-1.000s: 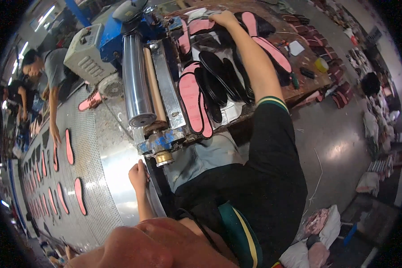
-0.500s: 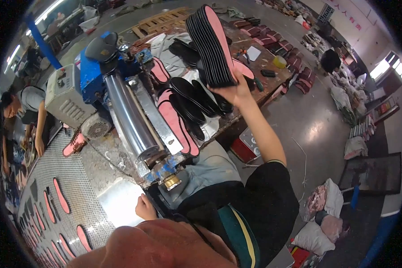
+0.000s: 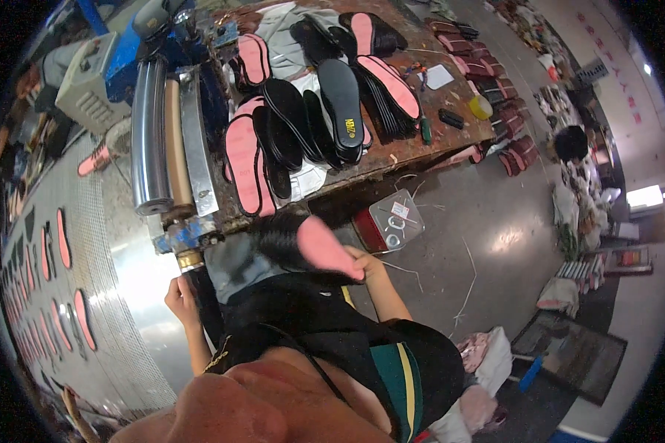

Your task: Processing shoe insoles using a roller machine and placing them on a conveyor belt.

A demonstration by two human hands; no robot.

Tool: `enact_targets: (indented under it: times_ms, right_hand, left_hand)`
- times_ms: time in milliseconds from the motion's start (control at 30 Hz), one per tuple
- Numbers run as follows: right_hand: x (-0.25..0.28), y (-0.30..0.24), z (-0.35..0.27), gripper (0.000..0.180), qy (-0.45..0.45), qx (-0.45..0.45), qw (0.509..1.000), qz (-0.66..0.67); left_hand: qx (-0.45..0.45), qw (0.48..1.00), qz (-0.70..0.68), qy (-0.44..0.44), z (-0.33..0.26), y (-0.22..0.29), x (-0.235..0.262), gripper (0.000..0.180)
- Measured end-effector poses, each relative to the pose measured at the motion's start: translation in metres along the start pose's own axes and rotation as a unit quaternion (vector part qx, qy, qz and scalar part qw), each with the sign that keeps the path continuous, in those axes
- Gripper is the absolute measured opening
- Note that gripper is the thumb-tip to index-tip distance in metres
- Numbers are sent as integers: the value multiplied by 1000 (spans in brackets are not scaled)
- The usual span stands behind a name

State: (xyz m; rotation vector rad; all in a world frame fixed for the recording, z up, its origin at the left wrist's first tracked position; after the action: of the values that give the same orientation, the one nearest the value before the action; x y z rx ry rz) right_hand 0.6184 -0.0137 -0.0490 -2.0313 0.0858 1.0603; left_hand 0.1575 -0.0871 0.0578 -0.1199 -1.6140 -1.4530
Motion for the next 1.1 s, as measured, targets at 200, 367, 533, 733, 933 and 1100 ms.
enact_targets:
  times_ms: [200,367,533,733,933,1100]
  right_hand:
    - [-73,-11,56,106,-270,-168,930,-182]
    - [-95,4,93,105,-341,-240,897,-149]
    - [-130,21,118,95,-377,-269,871,-163]
    - [-160,44,145,88,-422,-255,832,-252]
    - [-176,59,151,91,-354,-188,838,-369]
    - [-220,46,135,80,-334,-67,814,-471]
  left_hand:
    - [-156,952,-207,-165,-49,135,-19,89]
    - [-125,969,-190,-92,-53,116,-1,97]
    - [-108,984,-130,-51,-54,97,32,102]
    - [-88,988,-109,-59,-32,88,59,99]
    - [-149,977,-102,-112,-19,89,71,97]
    - [-222,960,-96,-138,-28,116,78,91]
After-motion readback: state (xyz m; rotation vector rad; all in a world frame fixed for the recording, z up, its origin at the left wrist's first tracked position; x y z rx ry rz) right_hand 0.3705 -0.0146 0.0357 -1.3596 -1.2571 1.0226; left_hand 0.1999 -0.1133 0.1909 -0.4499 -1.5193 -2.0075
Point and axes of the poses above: each hand's wrist, its own z-axis towards the middle knuckle, its own x-axis out of the back of the hand, y = z × x, the point moved 4 cm from there along z, towards the middle knuckle, and after that the axes turned 3 degrees about z, right-handed, at the moved point
